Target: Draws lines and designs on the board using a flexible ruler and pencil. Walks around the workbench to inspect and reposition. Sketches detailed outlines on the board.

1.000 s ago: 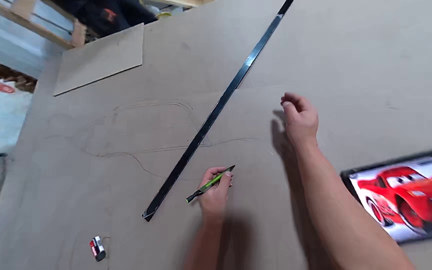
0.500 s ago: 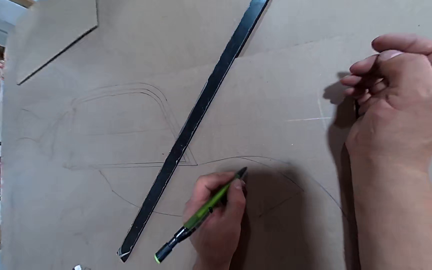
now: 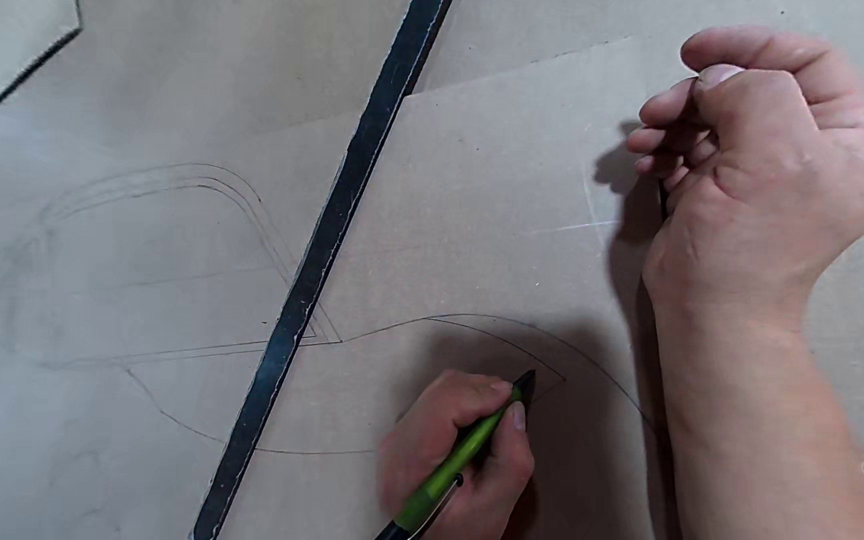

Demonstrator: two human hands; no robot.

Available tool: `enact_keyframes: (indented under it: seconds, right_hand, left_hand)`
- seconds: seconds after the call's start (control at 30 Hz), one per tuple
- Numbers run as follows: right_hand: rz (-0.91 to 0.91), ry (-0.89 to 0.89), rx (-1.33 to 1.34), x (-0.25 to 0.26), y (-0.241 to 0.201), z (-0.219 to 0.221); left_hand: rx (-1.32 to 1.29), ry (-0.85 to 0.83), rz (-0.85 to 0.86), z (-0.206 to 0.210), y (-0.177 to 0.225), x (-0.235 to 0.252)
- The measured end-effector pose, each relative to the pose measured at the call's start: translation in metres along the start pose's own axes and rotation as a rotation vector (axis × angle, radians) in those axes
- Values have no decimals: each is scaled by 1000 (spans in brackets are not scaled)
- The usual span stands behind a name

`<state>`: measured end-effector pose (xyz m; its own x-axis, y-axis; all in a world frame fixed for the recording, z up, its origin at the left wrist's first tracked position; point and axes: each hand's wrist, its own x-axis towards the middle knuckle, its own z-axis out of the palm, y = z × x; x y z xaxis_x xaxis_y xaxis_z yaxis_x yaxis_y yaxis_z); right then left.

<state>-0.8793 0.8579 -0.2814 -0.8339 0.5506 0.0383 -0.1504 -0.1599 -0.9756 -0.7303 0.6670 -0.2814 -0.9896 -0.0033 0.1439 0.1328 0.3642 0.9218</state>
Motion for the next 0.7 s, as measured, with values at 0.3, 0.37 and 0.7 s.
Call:
enact_keyframes:
  seconds: [0.3, 0.37, 0.7]
  right_hand:
    - [20, 6, 0, 0, -1, 0]
    - [20, 3, 2, 1, -1, -1]
    - [8, -5, 0, 0, 0, 0]
  left_hand:
    - [79, -62, 76, 0, -3, 1]
    - [71, -57, 74, 0, -3, 1]
    - [40, -45, 40, -1, -3, 1]
